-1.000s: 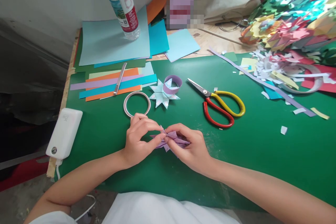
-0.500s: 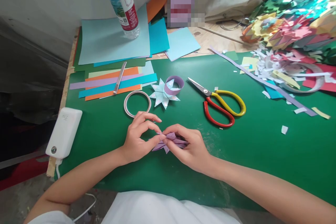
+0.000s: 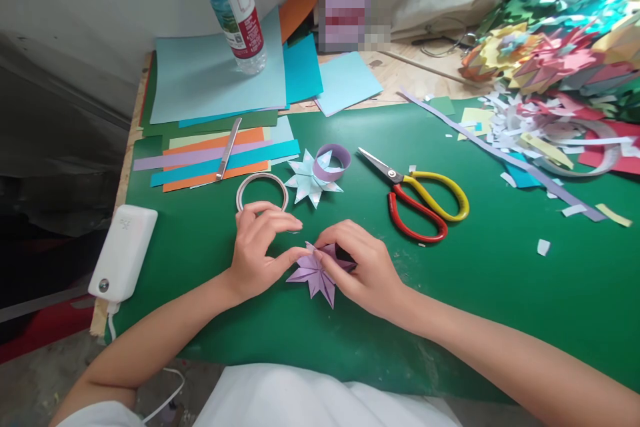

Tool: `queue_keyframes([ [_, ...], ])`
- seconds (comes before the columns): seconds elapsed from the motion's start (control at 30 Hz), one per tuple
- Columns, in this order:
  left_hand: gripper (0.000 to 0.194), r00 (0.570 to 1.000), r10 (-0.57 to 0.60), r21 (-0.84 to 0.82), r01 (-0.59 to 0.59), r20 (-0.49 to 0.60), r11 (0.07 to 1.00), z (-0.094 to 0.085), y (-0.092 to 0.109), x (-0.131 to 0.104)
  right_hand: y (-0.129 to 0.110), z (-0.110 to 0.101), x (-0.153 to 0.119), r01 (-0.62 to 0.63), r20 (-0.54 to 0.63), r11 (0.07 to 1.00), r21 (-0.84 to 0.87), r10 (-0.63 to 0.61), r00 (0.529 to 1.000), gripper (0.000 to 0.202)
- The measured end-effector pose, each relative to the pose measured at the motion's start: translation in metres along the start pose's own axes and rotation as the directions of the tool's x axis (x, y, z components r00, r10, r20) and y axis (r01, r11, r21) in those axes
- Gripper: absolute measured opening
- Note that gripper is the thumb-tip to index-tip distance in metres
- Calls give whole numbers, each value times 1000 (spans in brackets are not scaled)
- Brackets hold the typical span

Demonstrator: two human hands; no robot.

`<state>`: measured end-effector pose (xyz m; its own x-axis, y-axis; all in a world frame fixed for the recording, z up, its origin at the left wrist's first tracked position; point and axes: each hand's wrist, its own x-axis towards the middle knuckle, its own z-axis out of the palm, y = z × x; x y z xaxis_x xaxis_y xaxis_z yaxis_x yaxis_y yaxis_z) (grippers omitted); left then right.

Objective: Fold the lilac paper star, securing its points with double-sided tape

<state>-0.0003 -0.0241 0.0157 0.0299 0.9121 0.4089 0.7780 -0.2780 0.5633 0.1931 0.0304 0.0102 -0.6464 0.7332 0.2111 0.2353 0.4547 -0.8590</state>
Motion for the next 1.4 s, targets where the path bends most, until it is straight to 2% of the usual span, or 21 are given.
queue_keyframes([
  [0.07,29,1000,0,169,2,-11,986,-5,-5,4,4,-1,1,26,0,996,-86,-26,1000,4],
  [0.1,27,1000,-6,264,6,-1,965,-7,-8,7,5,0,2,36,-4,991,-132,-37,999,3],
  [0.2,19,990,-53,477,-17,134,879,-13,-15,12,10,0,3,69,-16,971,-227,-75,997,8],
  [0.27,15,972,-77,509,-49,224,859,-15,-18,14,12,-4,5,101,-26,958,-268,-112,993,13],
  [0.33,9,963,-64,503,-80,263,861,-15,-18,15,16,-15,9,139,-41,925,-354,-164,986,16],
  [0.43,7,965,-16,490,-118,261,864,-13,-18,13,24,-41,14,124,-63,779,-615,-205,977,20],
  [0.53,13,987,-3,413,-63,158,909,-11,-18,11,30,-68,18,-77,-130,552,-830,-58,990,27],
  [0.6,14,996,-60,313,35,72,949,-11,-18,9,30,-79,19,-193,-141,457,-868,146,979,31],
  [0.63,12,993,-112,251,97,47,963,-11,-17,8,28,-83,19,-241,-142,426,-872,250,958,33],
  [0.7,10,972,-232,99,227,38,969,-12,-15,8,23,-86,20,-326,-157,378,-866,413,897,34],
  [0.77,8,945,-322,-62,326,63,943,-13,-13,8,19,-86,20,-396,-191,344,-851,498,846,35],
  [0.87,11,924,-369,-250,381,95,890,-14,-13,7,21,-89,21,-459,-216,340,-820,559,800,37],
  [0.93,16,926,-366,-333,375,90,865,-13,-13,7,27,-94,21,-484,-218,368,-794,571,792,36],
  [1.03,20,941,-331,-428,329,73,842,-10,-13,6,37,-102,21,-497,-242,436,-751,519,820,26],
  [1.13,21,954,-292,-518,280,61,808,-8,-10,6,44,-104,18,-445,-275,538,-716,369,888,22],
  [1.2,28,963,-263,-570,248,57,784,-7,-8,6,45,-99,15,-340,-270,589,-733,208,940,22],
  [1.27,37,975,-209,-606,207,69,768,-7,-6,6,44,-92,11,-211,-249,598,-773,20,968,22],
  [1.33,42,983,-158,-610,184,97,771,-8,-5,5,39,-83,9,-83,-213,606,-791,-146,966,30],
  [1.4,43,984,-127,-590,177,124,788,-10,-4,4,33,-76,9,16,-173,628,-778,-238,956,31],
])
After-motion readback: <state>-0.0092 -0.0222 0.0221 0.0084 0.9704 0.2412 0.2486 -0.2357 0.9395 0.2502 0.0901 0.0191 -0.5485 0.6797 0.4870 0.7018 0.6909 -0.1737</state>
